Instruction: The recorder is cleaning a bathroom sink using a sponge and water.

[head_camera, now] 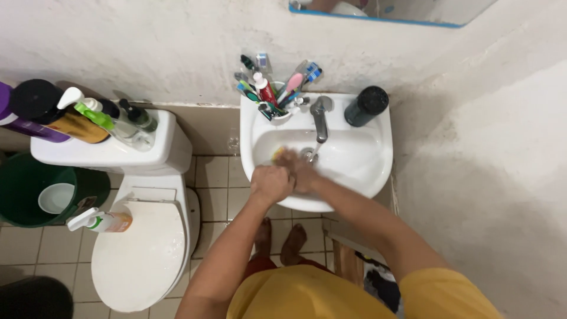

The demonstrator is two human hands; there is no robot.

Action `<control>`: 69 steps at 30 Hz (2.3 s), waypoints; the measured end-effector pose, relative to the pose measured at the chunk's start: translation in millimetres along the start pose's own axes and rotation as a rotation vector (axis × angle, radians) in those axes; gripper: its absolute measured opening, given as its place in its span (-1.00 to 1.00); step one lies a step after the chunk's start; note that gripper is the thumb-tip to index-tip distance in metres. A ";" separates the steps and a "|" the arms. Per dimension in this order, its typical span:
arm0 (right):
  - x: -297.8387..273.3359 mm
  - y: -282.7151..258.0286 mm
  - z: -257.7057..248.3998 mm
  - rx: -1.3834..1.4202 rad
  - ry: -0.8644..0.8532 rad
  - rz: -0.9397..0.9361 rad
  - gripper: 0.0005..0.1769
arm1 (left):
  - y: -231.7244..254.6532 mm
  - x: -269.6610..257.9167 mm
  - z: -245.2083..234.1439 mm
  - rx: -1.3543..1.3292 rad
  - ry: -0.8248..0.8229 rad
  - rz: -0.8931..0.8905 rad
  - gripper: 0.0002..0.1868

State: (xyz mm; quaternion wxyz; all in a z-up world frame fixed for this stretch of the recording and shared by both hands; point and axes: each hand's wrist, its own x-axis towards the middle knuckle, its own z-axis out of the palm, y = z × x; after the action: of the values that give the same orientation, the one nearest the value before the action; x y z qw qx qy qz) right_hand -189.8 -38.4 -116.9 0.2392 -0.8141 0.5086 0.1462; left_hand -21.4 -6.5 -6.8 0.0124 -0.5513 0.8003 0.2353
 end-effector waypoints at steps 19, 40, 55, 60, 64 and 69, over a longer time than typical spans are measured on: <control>-75.8 31.8 -38.3 -0.178 -0.222 0.221 -0.45 | -1.8 2.8 -1.4 0.043 -0.039 0.002 -0.63; -18.4 49.7 -20.4 -0.042 0.307 0.108 -0.54 | -1.0 4.2 2.1 0.020 -0.021 -0.019 -0.63; -9.9 59.5 14.8 0.310 0.051 0.120 -0.76 | -1.7 1.6 3.2 0.012 -0.018 -0.017 -0.65; 21.0 18.4 51.4 0.628 0.106 -0.056 -0.34 | 0.9 4.5 1.1 0.035 -0.005 -0.024 -0.64; 49.3 33.9 48.7 0.509 0.443 -0.495 -0.14 | 0.8 6.8 1.6 0.094 -0.140 -0.030 -0.64; 30.1 125.0 36.6 -0.358 0.123 0.307 -0.63 | 0.8 16.3 10.5 0.123 -0.158 -0.043 -0.65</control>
State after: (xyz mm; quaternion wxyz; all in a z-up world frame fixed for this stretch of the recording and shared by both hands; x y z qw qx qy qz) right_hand -288.7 -87.6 -192.3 0.0344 -0.7641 0.6059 0.2189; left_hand -31.0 -16.5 -20.4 0.1141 -0.5463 0.7977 0.2282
